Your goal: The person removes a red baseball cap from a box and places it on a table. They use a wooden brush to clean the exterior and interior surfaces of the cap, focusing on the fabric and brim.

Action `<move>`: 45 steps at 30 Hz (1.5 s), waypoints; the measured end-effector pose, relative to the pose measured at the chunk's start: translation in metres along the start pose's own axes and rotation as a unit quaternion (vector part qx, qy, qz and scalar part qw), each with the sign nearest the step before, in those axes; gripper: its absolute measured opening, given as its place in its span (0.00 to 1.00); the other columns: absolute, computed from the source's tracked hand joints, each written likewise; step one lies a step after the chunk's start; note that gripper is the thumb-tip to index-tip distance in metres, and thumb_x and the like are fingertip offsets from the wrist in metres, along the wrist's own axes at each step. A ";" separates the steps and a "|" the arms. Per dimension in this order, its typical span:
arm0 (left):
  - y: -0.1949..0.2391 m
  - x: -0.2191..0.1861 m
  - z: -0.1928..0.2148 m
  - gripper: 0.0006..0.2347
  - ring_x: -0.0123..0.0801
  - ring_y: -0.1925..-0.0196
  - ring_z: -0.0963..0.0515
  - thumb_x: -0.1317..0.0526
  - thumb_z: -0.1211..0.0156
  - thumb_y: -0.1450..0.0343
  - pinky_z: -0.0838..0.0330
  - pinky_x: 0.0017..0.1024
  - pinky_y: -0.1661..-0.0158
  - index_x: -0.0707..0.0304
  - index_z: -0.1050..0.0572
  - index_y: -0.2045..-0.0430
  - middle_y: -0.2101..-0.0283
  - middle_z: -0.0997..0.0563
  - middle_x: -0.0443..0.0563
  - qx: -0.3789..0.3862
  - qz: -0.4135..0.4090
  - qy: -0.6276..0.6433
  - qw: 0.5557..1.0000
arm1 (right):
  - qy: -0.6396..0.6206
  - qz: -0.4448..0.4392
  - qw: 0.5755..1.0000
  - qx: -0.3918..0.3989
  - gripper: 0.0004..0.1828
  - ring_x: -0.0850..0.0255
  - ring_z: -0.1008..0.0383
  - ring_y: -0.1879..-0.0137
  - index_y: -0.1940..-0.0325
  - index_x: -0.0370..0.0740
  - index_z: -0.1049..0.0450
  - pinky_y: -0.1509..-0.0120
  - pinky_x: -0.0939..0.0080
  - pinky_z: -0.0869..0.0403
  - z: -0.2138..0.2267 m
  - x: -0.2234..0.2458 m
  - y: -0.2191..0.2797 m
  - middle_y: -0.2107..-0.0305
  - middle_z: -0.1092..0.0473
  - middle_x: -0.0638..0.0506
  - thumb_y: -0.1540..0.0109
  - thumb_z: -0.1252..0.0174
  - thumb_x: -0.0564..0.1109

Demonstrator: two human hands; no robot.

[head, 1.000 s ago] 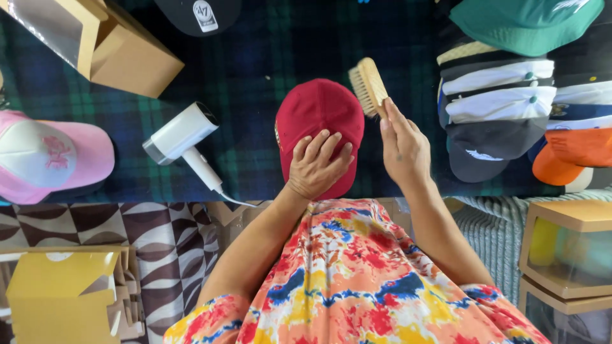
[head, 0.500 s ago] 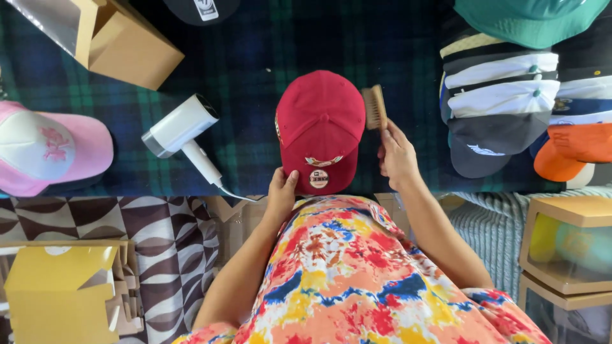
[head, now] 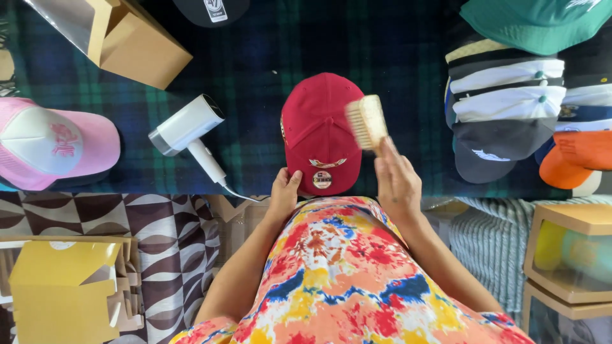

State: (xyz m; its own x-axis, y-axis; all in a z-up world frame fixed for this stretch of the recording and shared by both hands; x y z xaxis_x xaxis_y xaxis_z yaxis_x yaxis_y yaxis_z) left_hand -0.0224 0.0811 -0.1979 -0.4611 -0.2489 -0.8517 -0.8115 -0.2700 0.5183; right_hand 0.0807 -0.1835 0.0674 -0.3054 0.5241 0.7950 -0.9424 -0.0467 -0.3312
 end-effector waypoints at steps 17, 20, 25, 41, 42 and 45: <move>0.010 0.004 -0.007 0.12 0.44 0.55 0.19 0.58 0.43 0.22 0.22 0.45 0.53 0.66 0.28 0.50 0.59 0.19 0.62 0.007 0.040 0.024 0.999 | -0.029 0.060 0.997 0.030 0.19 0.41 0.24 0.40 0.40 0.30 0.22 0.42 0.50 0.24 0.009 0.012 -0.014 0.48 0.24 0.33 0.35 0.39 0.30; 0.022 -0.028 -0.012 0.12 0.42 0.54 0.19 0.57 0.43 0.22 0.23 0.43 0.52 0.65 0.27 0.51 0.59 0.19 0.61 0.020 0.042 0.023 0.999 | 0.168 0.169 0.964 0.115 0.19 0.64 0.20 0.57 0.36 0.52 0.21 0.57 0.68 0.23 -0.019 0.043 -0.039 0.54 0.20 0.59 0.32 0.38 0.50; 0.009 -0.002 -0.006 0.11 0.39 0.55 0.20 0.57 0.43 0.22 0.23 0.40 0.52 0.65 0.27 0.52 0.60 0.19 0.59 0.019 0.030 0.033 0.999 | 0.045 0.006 0.989 0.138 0.15 0.51 0.23 0.55 0.37 0.47 0.22 0.52 0.53 0.22 -0.053 -0.105 -0.092 0.56 0.23 0.46 0.28 0.42 0.45; -0.003 0.026 -0.006 0.09 0.34 0.61 0.20 0.59 0.41 0.23 0.21 0.33 0.58 0.65 0.27 0.56 0.66 0.20 0.53 0.028 0.046 0.092 0.994 | -0.045 -0.389 0.884 0.258 0.17 0.60 0.39 0.88 0.39 0.63 0.24 0.90 0.60 0.39 -0.094 -0.162 -0.084 0.85 0.35 0.52 0.30 0.48 0.62; 0.002 0.022 -0.014 0.09 0.34 0.61 0.20 0.59 0.41 0.23 0.21 0.33 0.58 0.65 0.27 0.56 0.66 0.20 0.53 0.035 0.049 0.093 0.994 | -0.041 -0.392 0.884 0.252 0.17 0.60 0.39 0.88 0.39 0.63 0.24 0.90 0.60 0.39 -0.072 -0.160 -0.074 0.85 0.35 0.52 0.30 0.48 0.62; 0.006 0.013 -0.008 0.09 0.36 0.60 0.19 0.58 0.42 0.23 0.20 0.36 0.57 0.65 0.27 0.55 0.65 0.20 0.54 0.031 0.057 0.092 0.994 | -0.184 -0.277 0.911 0.242 0.17 0.67 0.24 0.73 0.37 0.38 0.25 0.65 0.80 0.28 -0.055 -0.100 -0.061 0.81 0.31 0.54 0.28 0.49 0.43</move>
Point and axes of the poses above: each hand's wrist, its own y-axis away from the middle knuckle, its own z-axis out of the back of the hand, x = y × z, the point moved 10 cm from there along -y, towards the middle knuckle
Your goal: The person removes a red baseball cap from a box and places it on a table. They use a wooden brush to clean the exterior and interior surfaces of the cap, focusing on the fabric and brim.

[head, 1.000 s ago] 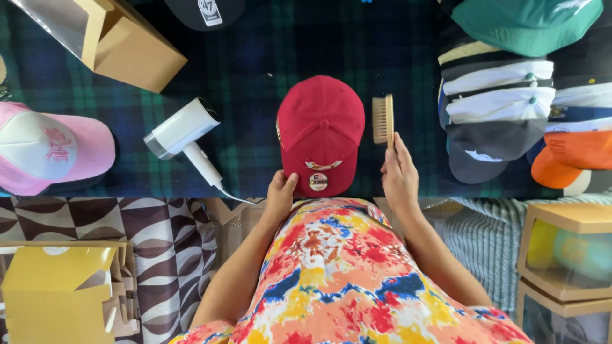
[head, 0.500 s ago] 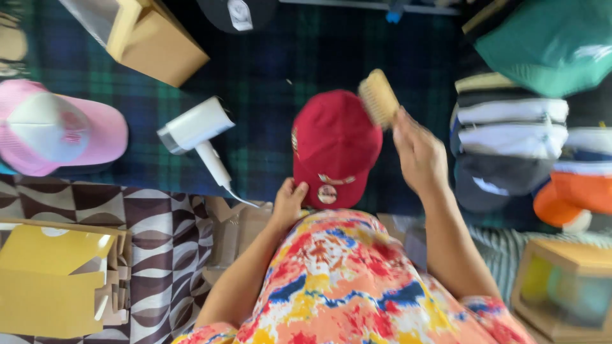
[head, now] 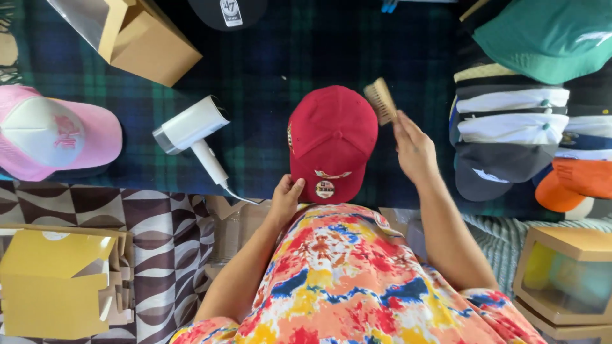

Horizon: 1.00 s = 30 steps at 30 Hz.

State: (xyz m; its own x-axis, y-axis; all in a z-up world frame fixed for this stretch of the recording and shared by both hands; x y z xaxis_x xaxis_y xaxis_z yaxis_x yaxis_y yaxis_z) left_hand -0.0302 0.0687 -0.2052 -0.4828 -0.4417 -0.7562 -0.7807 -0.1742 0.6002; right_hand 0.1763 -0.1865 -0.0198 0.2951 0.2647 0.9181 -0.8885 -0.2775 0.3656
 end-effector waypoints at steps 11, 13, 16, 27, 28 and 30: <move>0.052 -0.093 0.001 0.21 0.61 0.52 0.17 0.37 0.47 0.27 0.24 0.51 0.54 0.55 0.24 0.60 0.62 0.16 0.63 -0.096 0.084 -0.448 0.885 | 0.139 -0.025 0.965 -0.219 0.21 0.59 0.23 0.63 0.30 0.52 0.29 0.56 0.57 0.24 0.017 -0.047 0.069 0.51 0.25 0.50 0.28 0.49 0.54; 0.063 -0.120 -0.019 0.20 0.57 0.51 0.17 0.37 0.43 0.29 0.24 0.48 0.52 0.49 0.22 0.58 0.62 0.15 0.59 -0.081 0.073 -0.399 0.910 | 0.121 0.067 0.965 -0.223 0.18 0.59 0.26 0.70 0.35 0.45 0.30 0.65 0.60 0.26 -0.003 -0.001 0.079 0.63 0.27 0.49 0.28 0.47 0.49; 0.085 -0.178 -0.096 0.17 0.48 0.47 0.18 0.45 0.40 0.28 0.25 0.44 0.47 0.45 0.24 0.49 0.56 0.15 0.56 0.015 -0.025 -0.241 0.970 | 0.138 0.183 0.954 -0.191 0.16 0.48 0.26 0.68 0.42 0.36 0.30 0.67 0.51 0.28 -0.037 0.046 0.088 0.67 0.29 0.43 0.31 0.41 0.46; 0.017 -0.272 -0.091 0.11 0.33 0.80 0.17 0.54 0.49 0.22 0.22 0.30 0.77 0.59 0.21 0.62 0.80 0.19 0.50 0.062 -0.077 -0.297 0.950 | 0.372 0.438 0.809 -0.124 0.12 0.57 0.33 0.54 0.52 0.51 0.16 0.53 0.57 0.35 -0.099 0.092 0.063 0.62 0.34 0.58 0.36 0.36 0.54; 0.027 -0.274 -0.101 0.16 0.35 0.80 0.16 0.48 0.50 0.24 0.21 0.31 0.73 0.60 0.21 0.70 0.80 0.18 0.51 0.134 -0.036 -0.416 0.899 | 0.351 0.471 0.799 -0.127 0.10 0.55 0.33 0.54 0.54 0.50 0.17 0.52 0.56 0.35 -0.100 0.099 0.070 0.63 0.35 0.56 0.35 0.37 0.52; 0.033 -0.279 -0.102 0.22 0.36 0.79 0.15 0.43 0.52 0.25 0.20 0.33 0.68 0.61 0.21 0.77 0.79 0.17 0.52 0.202 0.011 -0.524 0.827 | 0.328 0.502 0.790 -0.128 0.09 0.53 0.33 0.53 0.55 0.48 0.17 0.52 0.56 0.35 -0.102 0.103 0.075 0.64 0.36 0.55 0.34 0.39 0.50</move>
Point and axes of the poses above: each hand's wrist, its own y-axis away from the middle knuckle, its own z-axis out of the back of the hand, x = y × z, the point moved 10 cm from there along -y, towards the middle knuckle
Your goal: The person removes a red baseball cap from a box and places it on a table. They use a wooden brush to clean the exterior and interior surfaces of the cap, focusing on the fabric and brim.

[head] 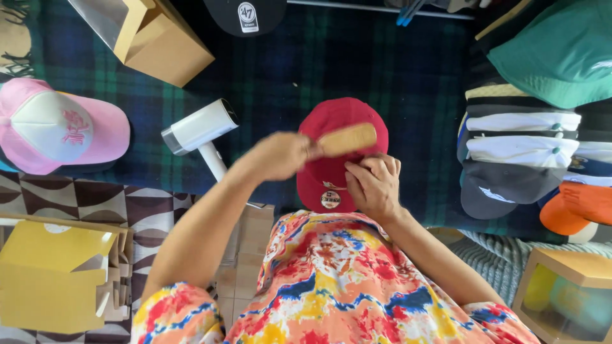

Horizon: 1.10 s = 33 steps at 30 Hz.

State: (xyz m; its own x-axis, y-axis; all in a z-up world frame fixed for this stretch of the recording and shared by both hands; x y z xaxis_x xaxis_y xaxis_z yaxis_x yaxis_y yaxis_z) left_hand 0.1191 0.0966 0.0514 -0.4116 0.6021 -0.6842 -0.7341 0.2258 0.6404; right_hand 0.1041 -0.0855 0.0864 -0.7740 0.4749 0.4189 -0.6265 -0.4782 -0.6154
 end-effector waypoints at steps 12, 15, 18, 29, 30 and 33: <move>-0.113 -0.032 0.055 0.25 0.53 0.57 0.17 0.35 0.62 0.26 0.23 0.49 0.58 0.49 0.21 0.68 0.66 0.16 0.52 -0.150 -0.061 -0.210 0.964 | 0.011 0.017 1.000 -0.012 0.06 0.51 0.32 0.52 0.56 0.45 0.19 0.50 0.52 0.36 -0.002 0.004 0.001 0.63 0.34 0.52 0.36 0.38 0.45; -0.139 0.009 0.061 0.22 0.44 0.72 0.15 0.43 0.60 0.22 0.21 0.44 0.65 0.54 0.20 0.72 0.77 0.18 0.49 -0.124 0.017 -0.231 0.965 | 0.007 0.017 1.000 -0.004 0.06 0.51 0.31 0.50 0.57 0.44 0.18 0.48 0.52 0.35 -0.005 0.001 0.004 0.64 0.34 0.52 0.36 0.37 0.43; -0.134 0.031 0.065 0.19 0.51 0.63 0.14 0.48 0.56 0.23 0.22 0.51 0.60 0.57 0.18 0.68 0.72 0.16 0.57 -0.079 0.056 -0.262 0.960 | 0.009 0.018 1.000 0.002 0.06 0.50 0.31 0.49 0.57 0.44 0.18 0.48 0.51 0.36 -0.006 -0.003 0.005 0.64 0.34 0.52 0.35 0.39 0.44; -0.043 -0.013 0.070 0.24 0.62 0.56 0.18 0.42 0.60 0.22 0.24 0.54 0.56 0.61 0.20 0.61 0.65 0.17 0.64 -0.160 -0.054 -0.135 0.976 | -0.015 0.044 0.999 -0.020 0.07 0.52 0.32 0.49 0.55 0.45 0.17 0.47 0.54 0.37 -0.003 0.002 -0.001 0.63 0.35 0.52 0.36 0.38 0.44; -0.050 0.000 0.067 0.24 0.62 0.56 0.18 0.42 0.60 0.22 0.24 0.54 0.56 0.61 0.20 0.61 0.65 0.17 0.64 -0.159 -0.055 -0.136 0.976 | -0.014 0.044 0.999 -0.021 0.07 0.52 0.32 0.49 0.55 0.45 0.17 0.47 0.54 0.37 -0.003 0.001 -0.001 0.63 0.35 0.52 0.36 0.38 0.44; -0.060 0.041 0.065 0.28 0.55 0.60 0.16 0.38 0.69 0.21 0.22 0.52 0.60 0.58 0.21 0.61 0.68 0.16 0.58 -0.180 0.025 -0.146 0.972 | -0.007 0.043 0.999 -0.015 0.07 0.52 0.31 0.50 0.56 0.44 0.17 0.48 0.52 0.35 -0.002 0.002 -0.001 0.64 0.34 0.52 0.35 0.38 0.44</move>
Point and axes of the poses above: each hand's wrist, its own y-axis away from the middle knuckle, its own z-axis out of the back of the hand, x = y × z, the point moved 10 cm from there along -y, towards the middle knuckle
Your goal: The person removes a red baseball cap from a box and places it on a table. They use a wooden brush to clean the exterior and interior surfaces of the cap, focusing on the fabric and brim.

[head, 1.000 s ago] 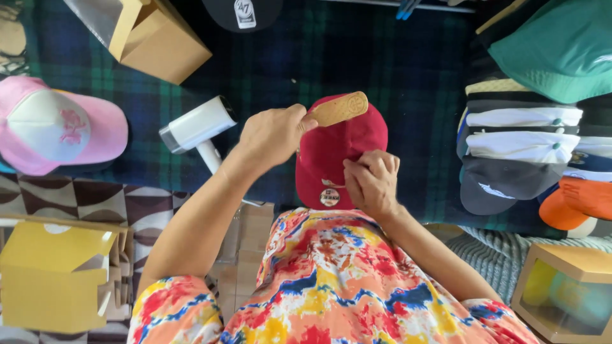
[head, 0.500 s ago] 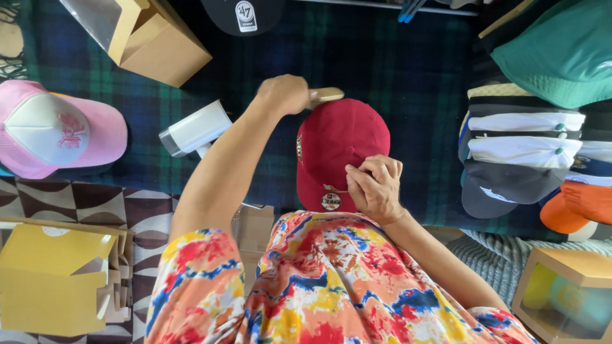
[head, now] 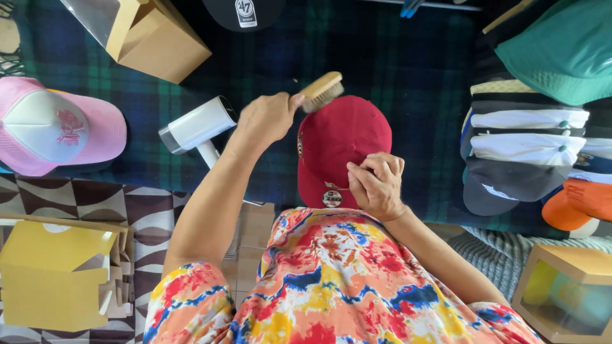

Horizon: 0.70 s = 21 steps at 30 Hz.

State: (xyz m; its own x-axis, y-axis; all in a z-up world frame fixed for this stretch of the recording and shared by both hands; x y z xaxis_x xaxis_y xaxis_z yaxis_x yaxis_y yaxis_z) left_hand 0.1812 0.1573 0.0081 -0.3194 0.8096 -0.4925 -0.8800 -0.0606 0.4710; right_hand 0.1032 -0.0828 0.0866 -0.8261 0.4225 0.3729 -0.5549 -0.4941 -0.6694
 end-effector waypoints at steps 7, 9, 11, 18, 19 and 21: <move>0.054 -0.108 0.033 0.22 0.54 0.73 0.20 0.41 0.53 0.24 0.26 0.47 0.73 0.57 0.26 0.78 0.81 0.25 0.56 -0.189 -0.255 -0.072 0.946 | 0.014 0.006 1.000 0.008 0.07 0.51 0.33 0.53 0.57 0.43 0.19 0.50 0.52 0.35 0.003 0.004 -0.008 0.64 0.35 0.51 0.36 0.38 0.45; 0.037 -0.116 0.034 0.23 0.57 0.73 0.21 0.40 0.54 0.24 0.27 0.50 0.73 0.59 0.27 0.80 0.81 0.26 0.58 -0.160 -0.276 -0.071 0.945 | 0.011 0.013 1.000 0.002 0.07 0.51 0.33 0.53 0.56 0.43 0.18 0.50 0.52 0.36 0.001 0.007 -0.004 0.64 0.35 0.51 0.35 0.39 0.45; -0.017 -0.079 0.022 0.23 0.55 0.55 0.17 0.39 0.59 0.25 0.23 0.53 0.56 0.52 0.19 0.64 0.65 0.15 0.56 -0.003 -0.069 -0.057 0.996 | 0.012 -0.010 1.000 0.015 0.06 0.50 0.32 0.52 0.58 0.42 0.18 0.50 0.51 0.35 0.000 0.004 -0.003 0.64 0.34 0.50 0.35 0.38 0.44; -0.068 0.020 -0.032 0.23 0.46 0.45 0.19 0.40 0.59 0.23 0.27 0.52 0.47 0.54 0.22 0.52 0.53 0.16 0.53 0.037 0.062 -0.067 0.995 | 0.029 -0.006 1.000 0.007 0.06 0.51 0.30 0.48 0.57 0.44 0.17 0.46 0.51 0.35 0.002 -0.002 -0.005 0.64 0.34 0.52 0.35 0.38 0.44; -0.050 0.009 -0.014 0.21 0.54 0.55 0.17 0.42 0.58 0.23 0.25 0.54 0.57 0.56 0.23 0.59 0.63 0.17 0.57 -0.058 0.023 -0.066 0.996 | 0.025 -0.002 1.000 0.003 0.05 0.52 0.30 0.49 0.58 0.43 0.17 0.47 0.51 0.34 0.002 0.000 -0.003 0.64 0.34 0.52 0.36 0.38 0.43; 0.004 -0.021 0.010 0.20 0.61 0.66 0.15 0.44 0.57 0.23 0.23 0.55 0.66 0.58 0.23 0.67 0.72 0.18 0.62 -0.154 -0.016 -0.067 0.986 | 0.019 0.003 1.000 -0.002 0.05 0.52 0.30 0.50 0.59 0.43 0.17 0.48 0.52 0.34 0.001 0.005 -0.003 0.65 0.34 0.53 0.36 0.37 0.43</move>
State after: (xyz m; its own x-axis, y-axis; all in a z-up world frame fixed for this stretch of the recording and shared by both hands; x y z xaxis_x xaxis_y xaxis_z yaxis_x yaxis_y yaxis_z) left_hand 0.1877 0.1455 0.0275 -0.2592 0.8821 -0.3933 -0.9604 -0.1922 0.2018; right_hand 0.1006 -0.0805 0.0910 -0.8252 0.4474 0.3448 -0.5492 -0.4930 -0.6748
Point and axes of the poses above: each hand's wrist, its own y-axis away from the middle knuckle, its own z-axis out of the back of the hand, x = y × z, the point moved 10 cm from there along -y, towards the middle knuckle
